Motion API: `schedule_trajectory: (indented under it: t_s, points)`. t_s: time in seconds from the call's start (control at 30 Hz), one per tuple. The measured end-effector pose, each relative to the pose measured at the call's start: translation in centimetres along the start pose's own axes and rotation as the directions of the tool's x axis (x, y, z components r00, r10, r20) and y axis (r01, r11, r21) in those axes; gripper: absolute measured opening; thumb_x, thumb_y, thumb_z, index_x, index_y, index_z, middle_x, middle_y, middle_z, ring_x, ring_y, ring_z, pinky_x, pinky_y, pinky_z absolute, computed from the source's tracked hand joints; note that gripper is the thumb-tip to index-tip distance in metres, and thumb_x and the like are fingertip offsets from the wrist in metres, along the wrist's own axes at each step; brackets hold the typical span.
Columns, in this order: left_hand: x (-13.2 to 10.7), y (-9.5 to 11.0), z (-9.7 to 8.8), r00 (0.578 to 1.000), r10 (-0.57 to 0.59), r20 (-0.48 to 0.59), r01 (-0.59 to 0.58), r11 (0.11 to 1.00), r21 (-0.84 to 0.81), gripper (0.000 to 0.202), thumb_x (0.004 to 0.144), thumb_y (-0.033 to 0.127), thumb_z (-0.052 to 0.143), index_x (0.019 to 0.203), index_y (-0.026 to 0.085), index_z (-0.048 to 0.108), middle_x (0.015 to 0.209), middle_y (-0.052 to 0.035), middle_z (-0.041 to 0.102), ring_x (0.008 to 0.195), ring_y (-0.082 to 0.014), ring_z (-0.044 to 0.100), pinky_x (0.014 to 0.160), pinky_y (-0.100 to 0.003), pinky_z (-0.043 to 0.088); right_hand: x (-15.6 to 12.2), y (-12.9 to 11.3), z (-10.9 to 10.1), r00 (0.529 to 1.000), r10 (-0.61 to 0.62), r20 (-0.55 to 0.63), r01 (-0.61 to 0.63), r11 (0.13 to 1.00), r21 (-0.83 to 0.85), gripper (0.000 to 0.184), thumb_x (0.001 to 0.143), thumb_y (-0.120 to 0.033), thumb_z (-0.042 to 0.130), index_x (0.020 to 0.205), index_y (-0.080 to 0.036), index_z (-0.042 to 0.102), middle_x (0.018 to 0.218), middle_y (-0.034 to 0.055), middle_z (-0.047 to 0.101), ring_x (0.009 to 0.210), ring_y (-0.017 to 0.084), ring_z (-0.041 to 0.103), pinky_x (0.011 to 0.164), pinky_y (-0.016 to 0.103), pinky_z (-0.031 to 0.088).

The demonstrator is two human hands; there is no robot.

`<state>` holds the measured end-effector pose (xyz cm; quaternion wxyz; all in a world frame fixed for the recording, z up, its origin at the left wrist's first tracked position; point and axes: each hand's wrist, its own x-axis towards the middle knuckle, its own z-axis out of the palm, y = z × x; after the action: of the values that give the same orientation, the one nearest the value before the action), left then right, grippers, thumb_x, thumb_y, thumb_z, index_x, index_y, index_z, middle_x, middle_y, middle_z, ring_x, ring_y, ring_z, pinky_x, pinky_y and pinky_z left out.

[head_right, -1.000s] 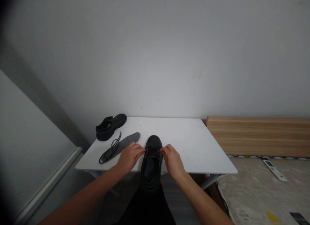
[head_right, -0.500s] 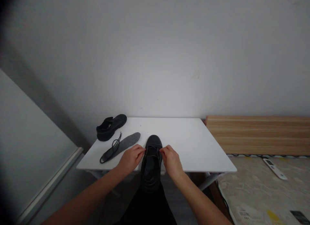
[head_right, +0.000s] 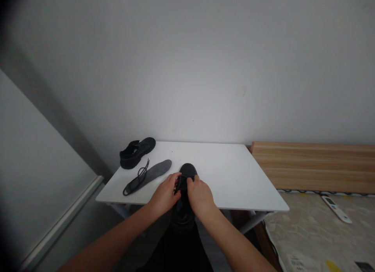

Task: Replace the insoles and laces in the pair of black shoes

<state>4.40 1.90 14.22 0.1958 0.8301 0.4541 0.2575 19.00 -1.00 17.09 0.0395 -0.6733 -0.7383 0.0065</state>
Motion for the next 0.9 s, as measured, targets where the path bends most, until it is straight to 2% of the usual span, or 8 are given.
schedule_trajectory:
  t_s: [0.1, 0.17, 0.23, 0.33, 0.4, 0.57, 0.8, 0.9]
  points:
    - [-0.2, -0.1, 0.5, 0.999, -0.041, -0.03, 0.04, 0.998, -0.052, 0.062, 0.068, 0.008, 0.049, 0.126, 0.022, 0.033, 0.116, -0.008, 0.048, 0.106, -0.0183, 0.05, 0.093, -0.035, 0.041, 0.2, -0.4, -0.2, 1.0, -0.016, 0.012, 0.017, 0.998, -0.062, 0.026, 0.082, -0.005, 0.038, 0.098, -0.014, 0.057, 0.093, 0.013, 0.057, 0.075, 0.024, 0.062, 0.058, 0.03, 0.043]
    - [-0.4, -0.2, 0.9, 0.997, -0.066, -0.049, 0.062, 0.994, -0.086, 0.063, 0.068, 0.008, 0.049, 0.128, 0.021, 0.032, 0.117, -0.0085, 0.047, 0.106, -0.0186, 0.049, 0.093, -0.035, 0.042, 0.1, -0.6, -0.4, 0.999, -0.028, -0.044, 0.024, 0.997, -0.074, 0.025, 0.082, -0.005, 0.038, 0.097, -0.014, 0.056, 0.098, 0.0143, 0.055, 0.083, 0.025, 0.059, 0.061, 0.031, 0.044]
    - [-0.6, -0.3, 1.2, 0.995, -0.077, -0.065, 0.07, 0.991, -0.111, 0.062, 0.069, 0.008, 0.049, 0.128, 0.021, 0.033, 0.118, -0.009, 0.047, 0.108, -0.0192, 0.049, 0.093, -0.036, 0.042, 0.0, -0.7, -0.6, 0.992, -0.044, -0.118, 0.041, 0.999, -0.025, 0.023, 0.083, -0.006, 0.037, 0.096, -0.014, 0.054, 0.101, 0.0135, 0.055, 0.088, 0.023, 0.056, 0.066, 0.03, 0.044]
    - [-0.7, -0.4, 1.3, 0.994, -0.075, -0.077, 0.064, 0.988, -0.139, 0.059, 0.071, 0.009, 0.048, 0.127, 0.02, 0.035, 0.119, -0.0096, 0.046, 0.109, -0.0197, 0.048, 0.093, -0.037, 0.042, 0.2, -0.9, -0.8, 0.982, -0.058, -0.181, 0.074, 0.994, 0.084, 0.021, 0.087, -0.011, 0.035, 0.099, -0.015, 0.051, 0.092, 0.0092, 0.058, 0.083, 0.02, 0.054, 0.068, 0.028, 0.042]
    - [-0.8, -0.5, 1.4, 0.994, -0.073, -0.084, 0.06, 0.987, -0.151, 0.059, 0.071, 0.009, 0.048, 0.127, 0.02, 0.034, 0.119, -0.0098, 0.046, 0.109, -0.0197, 0.048, 0.092, -0.037, 0.042, 0.7, -0.9, -0.7, 0.981, -0.085, -0.175, 0.097, 0.993, 0.062, 0.02, 0.087, -0.012, 0.036, 0.099, -0.015, 0.052, 0.086, 0.0082, 0.06, 0.082, 0.021, 0.053, 0.069, 0.029, 0.041]
    - [-1.0, -0.6, 1.4, 0.993, -0.079, -0.092, 0.065, 0.986, -0.15, 0.06, 0.072, 0.01, 0.049, 0.128, 0.021, 0.032, 0.119, -0.0105, 0.047, 0.108, -0.0202, 0.048, 0.09, -0.038, 0.043, 2.4, -1.0, 0.0, 0.976, -0.21, -0.052, 0.205, 0.975, -0.089, 0.019, 0.082, -0.008, 0.042, 0.088, -0.014, 0.059, 0.088, 0.0111, 0.062, 0.085, 0.024, 0.052, 0.074, 0.033, 0.038]
    - [-1.0, -0.7, 1.6, 0.992, -0.098, -0.085, 0.084, 0.984, -0.154, 0.058, 0.073, 0.011, 0.048, 0.128, 0.019, 0.032, 0.12, -0.0113, 0.047, 0.107, -0.0207, 0.049, 0.089, -0.038, 0.043, 3.1, -1.5, 0.2, 0.974, -0.215, -0.066, 0.209, 0.974, -0.085, 0.02, 0.082, -0.01, 0.043, 0.086, -0.014, 0.062, 0.087, 0.0121, 0.062, 0.088, 0.024, 0.051, 0.074, 0.033, 0.037]
    - [-1.2, -0.7, 1.1, 0.992, -0.083, -0.098, 0.065, 0.984, -0.168, 0.058, 0.072, 0.014, 0.051, 0.127, 0.019, 0.034, 0.118, -0.0104, 0.046, 0.108, -0.0204, 0.047, 0.091, -0.036, 0.043, 2.9, -1.3, 0.2, 0.973, -0.216, -0.078, 0.212, 0.976, -0.055, 0.018, 0.083, -0.013, 0.042, 0.086, -0.014, 0.06, 0.085, 0.0109, 0.062, 0.086, 0.023, 0.052, 0.074, 0.032, 0.036]
